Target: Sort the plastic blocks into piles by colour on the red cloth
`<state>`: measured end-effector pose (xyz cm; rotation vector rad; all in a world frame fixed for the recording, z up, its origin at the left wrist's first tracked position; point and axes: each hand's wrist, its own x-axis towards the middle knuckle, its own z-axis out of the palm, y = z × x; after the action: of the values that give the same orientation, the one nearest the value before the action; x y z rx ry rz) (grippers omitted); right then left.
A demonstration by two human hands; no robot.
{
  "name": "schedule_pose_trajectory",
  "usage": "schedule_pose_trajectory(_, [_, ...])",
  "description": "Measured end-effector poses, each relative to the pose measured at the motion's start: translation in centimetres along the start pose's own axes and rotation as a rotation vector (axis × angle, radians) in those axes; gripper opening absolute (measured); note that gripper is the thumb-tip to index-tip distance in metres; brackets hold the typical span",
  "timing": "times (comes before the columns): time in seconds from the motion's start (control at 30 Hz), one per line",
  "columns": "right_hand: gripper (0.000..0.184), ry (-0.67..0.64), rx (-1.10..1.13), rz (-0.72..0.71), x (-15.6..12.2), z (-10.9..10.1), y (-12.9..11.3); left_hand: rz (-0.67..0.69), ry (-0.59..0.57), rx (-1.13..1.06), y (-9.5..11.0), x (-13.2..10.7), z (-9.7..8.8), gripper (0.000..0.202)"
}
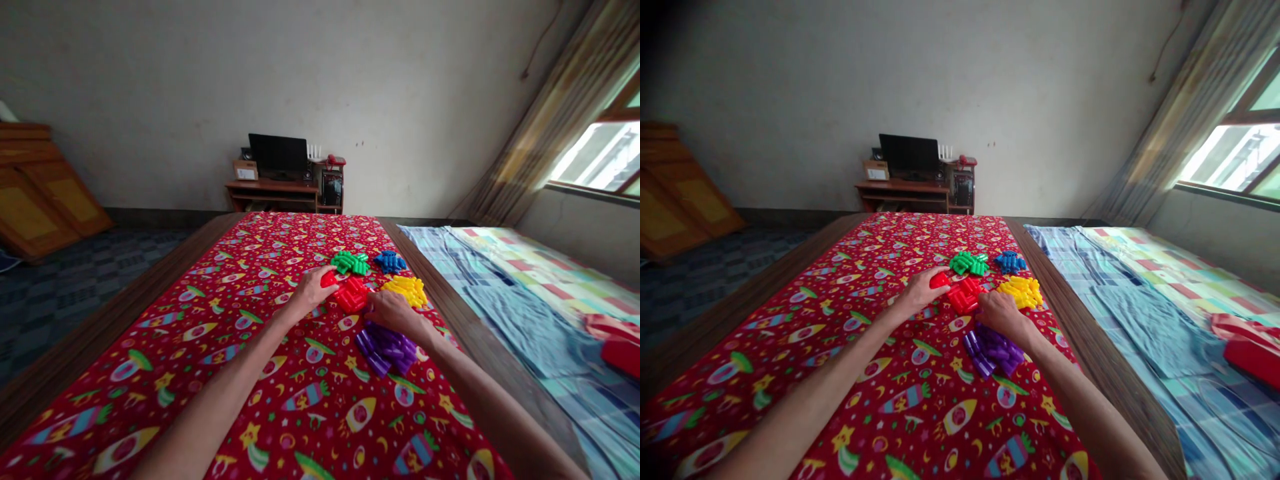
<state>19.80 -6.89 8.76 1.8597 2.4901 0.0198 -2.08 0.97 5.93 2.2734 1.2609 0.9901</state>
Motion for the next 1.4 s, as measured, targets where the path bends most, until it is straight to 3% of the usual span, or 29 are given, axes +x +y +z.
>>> schedule_pose_trajectory(0.1, [0.017,0.034,0.104,-0.019,0.2,-0.8,0.8,-0.023,0.009,-0.069,0.2,1.1,1.8,0.047])
schedule_pose_trajectory(0.23, [0.015,0.0,0.285,-0.186,-1.1,-2.0,1.5,-0.015,0.01,-0.113,-0.4,1.2,3.6,0.049])
schedule_pose_trajectory(0.4, [0.022,-0.051,0.282,-0.352,-2.9,-1.0,0.6,0.095,-0.006,-0.116,-1.5,0.8,5.4,0.043])
schedule_pose_trajectory(0.53, [0.018,-0.033,0.308,-0.375,-3.4,0.0,0.6,0.094,0.002,-0.108,-2.4,0.9,6.2,0.041])
schedule_pose_trajectory(0.7, [0.014,0.04,0.368,-0.45,-3.8,-0.8,1.5,0.064,0.016,-0.097,-2.9,0.8,5.7,0.042])
schedule_pose_trajectory(0.87, [0.021,0.197,0.371,-0.359,-3.6,-2.8,1.4,0.053,-0.006,-0.088,-2.8,0.4,4.6,0.042])
schedule_pose_trajectory(1.07, [0.021,0.369,0.438,-0.275,-2.6,-6.2,-1.5,0.095,-0.072,-0.089,-1.5,0.2,4.7,0.046])
schedule_pose_trajectory(1.2, [0.022,0.499,0.391,-0.113,-1.0,-6.3,-1.0,0.08,-0.07,-0.129,-1.8,-0.1,4.7,0.048])
schedule_pose_trajectory(1.27, [0.021,0.419,0.31,-0.004,0.0,-5.2,0.1,0.014,-0.027,-0.176,-2.5,-0.4,4.5,0.049])
schedule_pose_trajectory(1.4, [0.023,0.057,0.088,0.084,1.7,-2.3,1.5,-0.076,0.023,-0.225,-3.8,-1.2,4.6,0.052])
